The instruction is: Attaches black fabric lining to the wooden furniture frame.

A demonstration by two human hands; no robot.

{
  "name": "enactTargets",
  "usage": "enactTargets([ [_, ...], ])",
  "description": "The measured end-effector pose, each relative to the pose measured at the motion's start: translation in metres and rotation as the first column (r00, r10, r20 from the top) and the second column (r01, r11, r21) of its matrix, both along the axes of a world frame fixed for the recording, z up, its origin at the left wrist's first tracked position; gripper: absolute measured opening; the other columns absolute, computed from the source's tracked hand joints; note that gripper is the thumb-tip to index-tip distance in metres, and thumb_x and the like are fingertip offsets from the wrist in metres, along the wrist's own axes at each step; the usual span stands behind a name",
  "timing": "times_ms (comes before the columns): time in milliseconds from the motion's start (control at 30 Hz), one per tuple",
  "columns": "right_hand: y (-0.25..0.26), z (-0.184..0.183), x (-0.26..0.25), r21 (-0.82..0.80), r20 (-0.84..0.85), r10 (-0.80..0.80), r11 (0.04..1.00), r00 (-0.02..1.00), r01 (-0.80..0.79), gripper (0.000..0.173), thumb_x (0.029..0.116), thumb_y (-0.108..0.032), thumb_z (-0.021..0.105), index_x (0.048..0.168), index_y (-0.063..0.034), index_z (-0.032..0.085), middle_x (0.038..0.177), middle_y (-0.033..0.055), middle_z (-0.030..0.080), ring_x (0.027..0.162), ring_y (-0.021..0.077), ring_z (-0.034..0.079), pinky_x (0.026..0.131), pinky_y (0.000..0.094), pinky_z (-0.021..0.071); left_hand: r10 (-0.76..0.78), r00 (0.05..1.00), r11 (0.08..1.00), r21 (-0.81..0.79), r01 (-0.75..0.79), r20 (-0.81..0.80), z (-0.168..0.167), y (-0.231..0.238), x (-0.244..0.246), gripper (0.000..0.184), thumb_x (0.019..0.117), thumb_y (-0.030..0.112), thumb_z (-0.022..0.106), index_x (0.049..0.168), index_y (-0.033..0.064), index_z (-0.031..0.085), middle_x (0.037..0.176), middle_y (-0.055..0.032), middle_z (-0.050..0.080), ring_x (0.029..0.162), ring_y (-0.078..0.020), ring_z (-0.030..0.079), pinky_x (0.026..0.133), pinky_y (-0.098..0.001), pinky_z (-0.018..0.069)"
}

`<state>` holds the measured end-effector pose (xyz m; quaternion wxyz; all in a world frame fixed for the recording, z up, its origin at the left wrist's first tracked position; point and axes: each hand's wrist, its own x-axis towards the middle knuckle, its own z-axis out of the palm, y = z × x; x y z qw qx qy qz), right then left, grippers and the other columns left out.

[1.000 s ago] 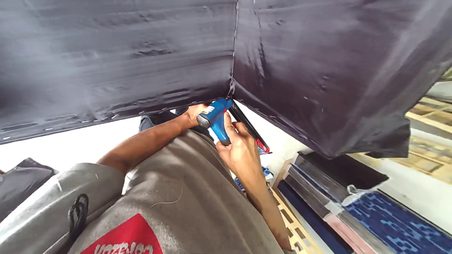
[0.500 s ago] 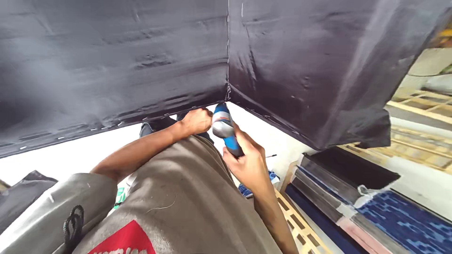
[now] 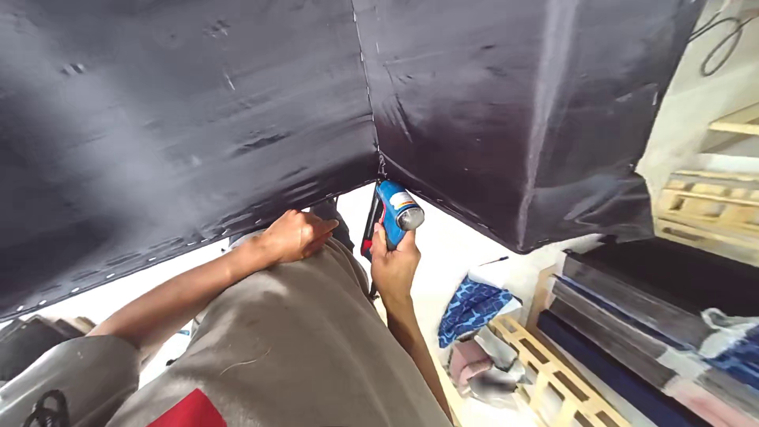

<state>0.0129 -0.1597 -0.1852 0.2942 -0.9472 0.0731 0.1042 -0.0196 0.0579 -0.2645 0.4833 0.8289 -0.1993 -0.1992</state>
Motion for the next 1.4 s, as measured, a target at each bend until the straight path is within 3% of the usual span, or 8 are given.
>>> enactTargets([
  [333,-0.091,0.052,-0.004,0.227,-0.337,-0.072,0.961,0.939,0.155,0.035,0.0902,-0.028,0.077,0.114,-0.0045,0.068,0.075,0.0036,0.072,0.053,0.0154,0.067,0.049,0.0350,0.0603,0.166,0.971,0.978,-0.153,-0.140,0.172,0.042,0.029,0.038,0.025,0.1015,0.029,0.061,0.098,0.0090,0.076,0.088,-0.0056,0.076,0.082,-0.0151,0.073,0.077,-0.0352,0.0604],
  [533,-0.156,0.040,0.091,-0.016,-0.118,-0.053,0.999,0.992,0.052,0.056,0.0820,-0.024,0.077,0.134,-0.0068,0.065,0.090,0.0066,0.075,0.073,0.0133,0.070,0.069,0.0399,0.0604,0.369,0.854,0.898,-0.377,-0.226,0.367,0.125,0.003,0.077,0.020,0.0953,0.029,0.074,0.094,0.0100,0.068,0.094,-0.0033,0.075,0.092,-0.0117,0.073,0.084,-0.0300,0.0609],
  [667,-0.174,0.016,0.212,-0.090,0.088,0.292,0.954,0.952,-0.285,0.055,0.0892,-0.015,0.063,0.142,-0.0006,0.060,0.104,0.0157,0.076,0.081,0.0261,0.074,0.073,0.0492,0.0601,0.419,0.707,0.908,-0.289,-0.304,0.570,0.184,-0.046,0.087,0.020,0.0914,0.028,0.079,0.101,0.0161,0.066,0.102,0.0019,0.072,0.104,-0.0157,0.069,0.091,-0.0326,0.0586],
  [800,-0.155,-0.053,0.352,-0.296,0.091,0.657,0.735,0.748,-0.610,0.053,0.0987,-0.022,0.058,0.149,-0.0076,0.054,0.142,0.0231,0.060,0.104,0.0428,0.071,0.082,0.0602,0.0584,0.416,0.579,0.858,-0.092,-0.505,0.701,0.209,-0.119,0.114,0.028,0.0931,0.030,0.077,0.117,0.0198,0.066,0.117,0.0006,0.067,0.121,-0.0222,0.058,0.105,-0.0394,0.0468],
  [967,-0.097,-0.062,0.450,-0.166,0.112,0.838,0.546,0.535,-0.821,0.051,0.0980,-0.029,0.067,0.141,-0.0037,0.060,0.148,0.0290,0.052,0.126,0.0512,0.058,0.100,0.0693,0.0474,0.427,0.501,0.687,0.090,-0.721,0.752,0.220,-0.179,0.128,0.021,0.1007,0.021,0.062,0.119,0.0151,0.070,0.113,-0.0068,0.070,0.107,-0.0255,0.061,0.093,-0.0406,0.0467],
  [1067,-0.095,0.032,0.424,0.089,0.469,0.767,0.453,0.438,-0.887,0.032,0.0960,-0.030,0.073,0.114,-0.0040,0.075,0.127,0.0182,0.069,0.122,0.0286,0.066,0.103,0.0456,0.0535,0.464,0.429,0.574,0.106,-0.812,0.775,0.227,-0.196,0.127,0.018,0.1003,0.017,0.061,0.114,0.0128,0.072,0.108,-0.0070,0.072,0.098,-0.0230,0.061,0.086,-0.0382,0.0455],
  [1233,-0.122,0.137,0.337,0.297,0.696,0.717,-0.249,0.031,-0.922,0.021,0.0920,-0.011,0.077,0.112,-0.0149,0.074,0.106,0.0053,0.073,0.103,0.0210,0.068,0.092,0.0396,0.0563,0.487,0.319,0.476,0.058,-0.877,0.813,0.230,-0.221,0.123,0.013,0.0975,0.018,0.068,0.109,0.0116,0.073,0.106,-0.0070,0.073,0.097,-0.0229,0.062,0.088,-0.0379,0.0458],
  [1400,-0.113,0.126,0.317,0.149,0.777,0.624,-0.316,-0.087,-0.937,0.014,0.0917,-0.007,0.074,0.106,-0.0081,0.076,0.098,0.0094,0.072,0.092,0.0224,0.064,0.086,0.0388,0.0502,0.539,0.373,0.595,-0.027,-0.803,0.755,0.233,-0.222,0.122,0.015,0.1006,0.019,0.063,0.108,0.0098,0.074,0.105,-0.0096,0.074,0.101,-0.0249,0.064,0.088,-0.0412,0.0466],
])
